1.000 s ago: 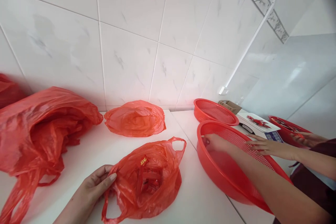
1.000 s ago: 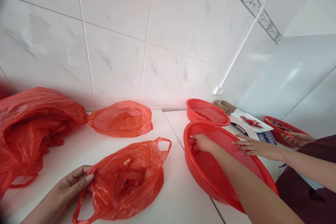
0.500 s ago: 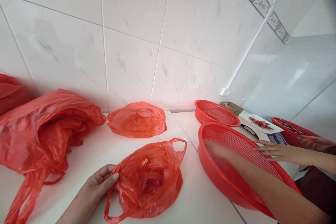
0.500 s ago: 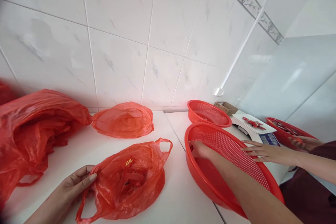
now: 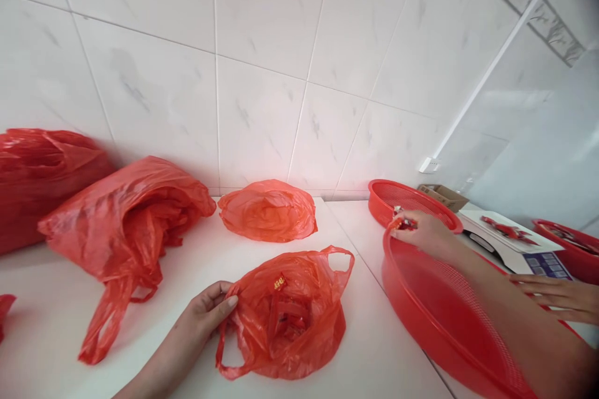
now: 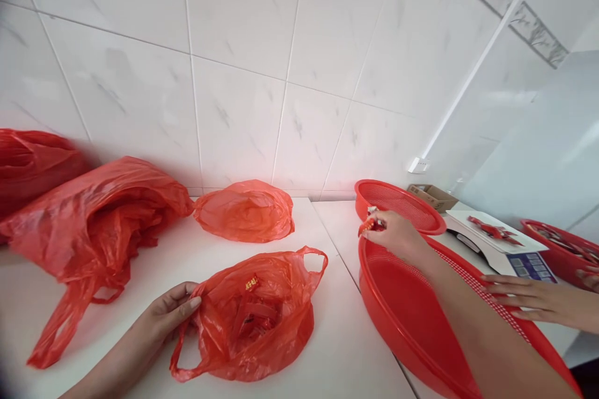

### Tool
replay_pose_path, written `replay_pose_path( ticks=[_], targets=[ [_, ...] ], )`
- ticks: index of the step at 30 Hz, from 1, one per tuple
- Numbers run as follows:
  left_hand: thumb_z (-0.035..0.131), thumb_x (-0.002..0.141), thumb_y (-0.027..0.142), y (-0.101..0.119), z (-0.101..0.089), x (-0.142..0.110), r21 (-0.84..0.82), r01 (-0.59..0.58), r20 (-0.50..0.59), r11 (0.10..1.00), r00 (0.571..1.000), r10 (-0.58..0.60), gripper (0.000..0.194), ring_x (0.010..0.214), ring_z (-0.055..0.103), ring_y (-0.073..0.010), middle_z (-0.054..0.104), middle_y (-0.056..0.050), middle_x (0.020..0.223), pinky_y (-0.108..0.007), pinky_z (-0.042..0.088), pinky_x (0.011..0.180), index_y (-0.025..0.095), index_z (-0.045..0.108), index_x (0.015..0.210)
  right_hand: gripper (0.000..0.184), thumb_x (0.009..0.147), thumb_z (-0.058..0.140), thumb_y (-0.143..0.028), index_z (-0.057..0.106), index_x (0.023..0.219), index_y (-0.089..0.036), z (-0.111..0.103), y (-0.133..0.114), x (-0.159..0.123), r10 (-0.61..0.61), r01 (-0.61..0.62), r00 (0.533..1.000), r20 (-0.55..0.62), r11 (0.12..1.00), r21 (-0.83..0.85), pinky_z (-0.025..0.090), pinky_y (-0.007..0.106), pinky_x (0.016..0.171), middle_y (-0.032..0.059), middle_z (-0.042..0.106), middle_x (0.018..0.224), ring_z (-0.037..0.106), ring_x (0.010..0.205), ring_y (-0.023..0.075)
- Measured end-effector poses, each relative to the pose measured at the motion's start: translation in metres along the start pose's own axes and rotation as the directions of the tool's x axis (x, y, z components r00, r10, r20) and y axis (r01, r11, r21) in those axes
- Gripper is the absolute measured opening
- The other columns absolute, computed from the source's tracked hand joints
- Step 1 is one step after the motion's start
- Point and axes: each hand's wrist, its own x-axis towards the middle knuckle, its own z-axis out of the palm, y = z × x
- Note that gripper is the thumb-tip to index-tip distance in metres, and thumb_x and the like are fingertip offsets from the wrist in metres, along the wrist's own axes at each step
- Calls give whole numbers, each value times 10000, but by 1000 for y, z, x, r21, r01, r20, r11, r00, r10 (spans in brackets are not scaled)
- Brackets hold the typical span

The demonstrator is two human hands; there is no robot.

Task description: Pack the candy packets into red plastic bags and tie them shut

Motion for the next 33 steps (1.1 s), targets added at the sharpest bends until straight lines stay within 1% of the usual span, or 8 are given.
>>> replay_pose_path(
  ticks=[3, 7, 12, 14, 18, 22, 26, 33],
  targets=[
    [584, 845, 415, 2, 1, -1, 2, 16, 10, 1000, 1000, -16, 227, 641, 567, -132, 633, -9, 759, -238, 435, 613, 190, 581, 878, 41, 653, 687, -253, 666, 683, -235, 25, -44, -9, -42, 50, 979, 201, 998, -31, 424, 299, 693, 29, 613, 1010, 578, 764, 159],
    [589, 847, 394, 4, 3, -3, -8, -23, 4, 1000, 1000, 23, 208, 660, 560, -123, 631, -11, 769, -230, 436, 637, 187, 594, 867, 125, 651, 676, -214, 651, 774, -220, 91, -79, -47, -205, 192, 773, 601, 977, 87, 438, 232, 629, 12, 539, 1042, 549, 716, 104],
    [625, 818, 398, 6, 5, -4, -16, -44, -15, 999, 999, 44, 222, 635, 559, -124, 640, -17, 736, -220, 434, 606, 182, 593, 859, 376, 548, 741, -171, 698, 901, -295, 154, -75, -59, -220, 353, 582, 783, 936, 1, 412, 220, 528, -2, 504, 1166, 578, 752, 135],
    [629, 811, 406, 6, 5, -4, -20, -48, -12, 999, 999, 48, 235, 636, 570, -131, 650, -25, 745, -222, 437, 595, 182, 588, 870, 442, 579, 741, -213, 673, 1001, -329, 153, -71, -53, -227, 304, 635, 739, 952, 31, 462, 249, 618, -2, 450, 1295, 595, 875, 172],
    [610, 818, 425, 4, 6, -4, -11, -38, -19, 999, 999, 37, 261, 638, 595, -147, 659, -43, 786, -234, 443, 579, 178, 567, 891, 206, 787, 573, -304, 629, 984, -275, 139, -48, -41, -204, 182, 939, 277, 978, 103, 478, 304, 758, 33, 545, 1174, 577, 911, 167],
    [568, 840, 443, 2, 6, -2, 16, -66, -125, 998, 990, 68, 299, 669, 601, -147, 623, -6, 812, -239, 455, 601, 228, 491, 1033, 375, 793, 565, -432, 535, 1112, -235, 146, 0, -42, -89, 96, 979, -182, 995, 32, 485, 351, 714, 79, 532, 1134, 557, 860, 193],
    [659, 755, 443, 8, 2, -6, 307, -82, -240, 948, 957, 161, 556, 618, 563, -142, 580, 28, 725, -215, 430, 541, 245, 400, 1206, 375, 804, 529, -513, 540, 1047, -228, 150, 35, -46, 0, -4, 997, 79, 999, 40, 490, 338, 754, 66, 548, 1104, 587, 912, 202],
    [701, 643, 221, 36, 9, -25, 347, 225, -33, 911, 973, -227, 847, 462, 544, -132, 591, 56, 623, -198, 421, 391, 286, 285, 1378, 281, 728, 639, -430, 518, 654, -188, 113, 41, -45, 140, -229, 850, 508, 966, 116, 405, 258, 567, -25, 545, 665, 534, 637, 150]
  ],
)
